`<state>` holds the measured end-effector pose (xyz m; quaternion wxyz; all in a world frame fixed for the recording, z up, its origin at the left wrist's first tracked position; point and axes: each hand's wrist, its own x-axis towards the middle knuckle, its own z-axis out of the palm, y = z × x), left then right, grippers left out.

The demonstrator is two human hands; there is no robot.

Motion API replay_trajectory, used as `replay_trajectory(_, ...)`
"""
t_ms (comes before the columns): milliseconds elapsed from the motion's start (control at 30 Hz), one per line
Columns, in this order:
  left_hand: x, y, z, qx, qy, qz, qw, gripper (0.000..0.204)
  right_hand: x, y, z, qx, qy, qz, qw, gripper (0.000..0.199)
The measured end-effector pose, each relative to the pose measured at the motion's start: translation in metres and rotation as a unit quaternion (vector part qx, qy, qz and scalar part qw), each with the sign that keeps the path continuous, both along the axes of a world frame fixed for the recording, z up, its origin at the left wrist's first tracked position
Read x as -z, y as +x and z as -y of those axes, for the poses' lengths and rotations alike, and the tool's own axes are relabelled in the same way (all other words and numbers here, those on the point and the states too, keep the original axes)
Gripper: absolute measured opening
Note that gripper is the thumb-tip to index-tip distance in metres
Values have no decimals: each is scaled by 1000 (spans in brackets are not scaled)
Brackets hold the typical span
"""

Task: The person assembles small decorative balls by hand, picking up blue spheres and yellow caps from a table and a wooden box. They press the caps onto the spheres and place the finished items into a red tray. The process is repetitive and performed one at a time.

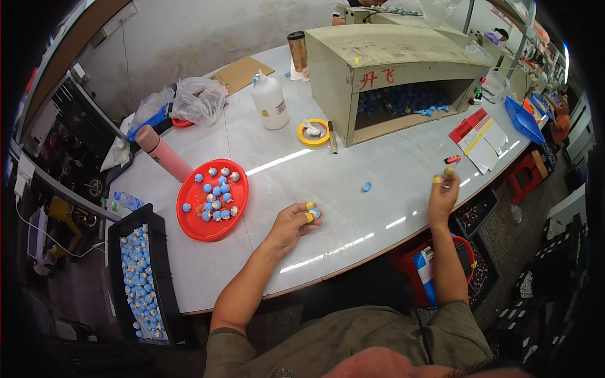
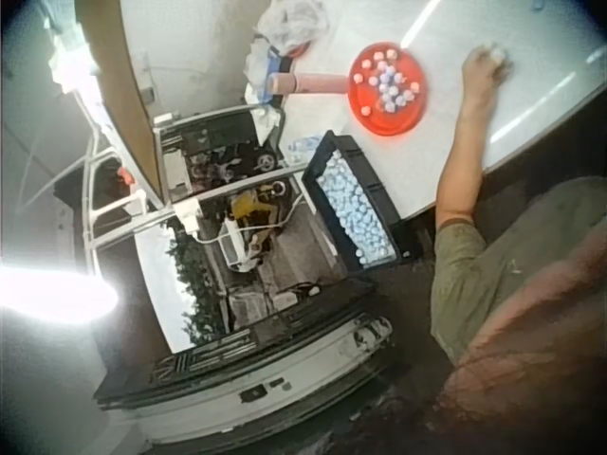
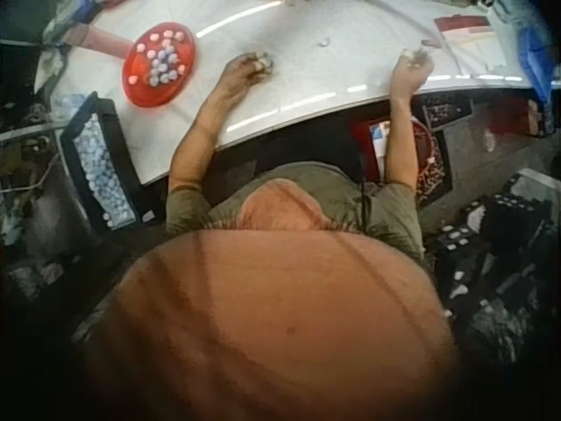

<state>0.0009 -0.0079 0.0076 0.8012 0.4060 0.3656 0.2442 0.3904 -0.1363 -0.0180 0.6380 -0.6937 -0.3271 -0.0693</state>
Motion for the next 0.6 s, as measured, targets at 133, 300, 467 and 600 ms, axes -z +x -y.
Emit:
replay_trajectory(133,-1,2,1,9,10,-10,1000,30,21,72,19,238,-109,134,956,67)
replay_trajectory(300,0,-2,-2,18,3,-13,1000,30,15,97,7,141,-262,36,954,66)
replay_trajectory(467,-3,0,-2,22,11,-14,1000,29,19,106,0,170,-327,47,928,54)
replay_trajectory(600,3,-2,-3,19,7,-8,1000,29,18,100,-1,161,-286,50,943,43)
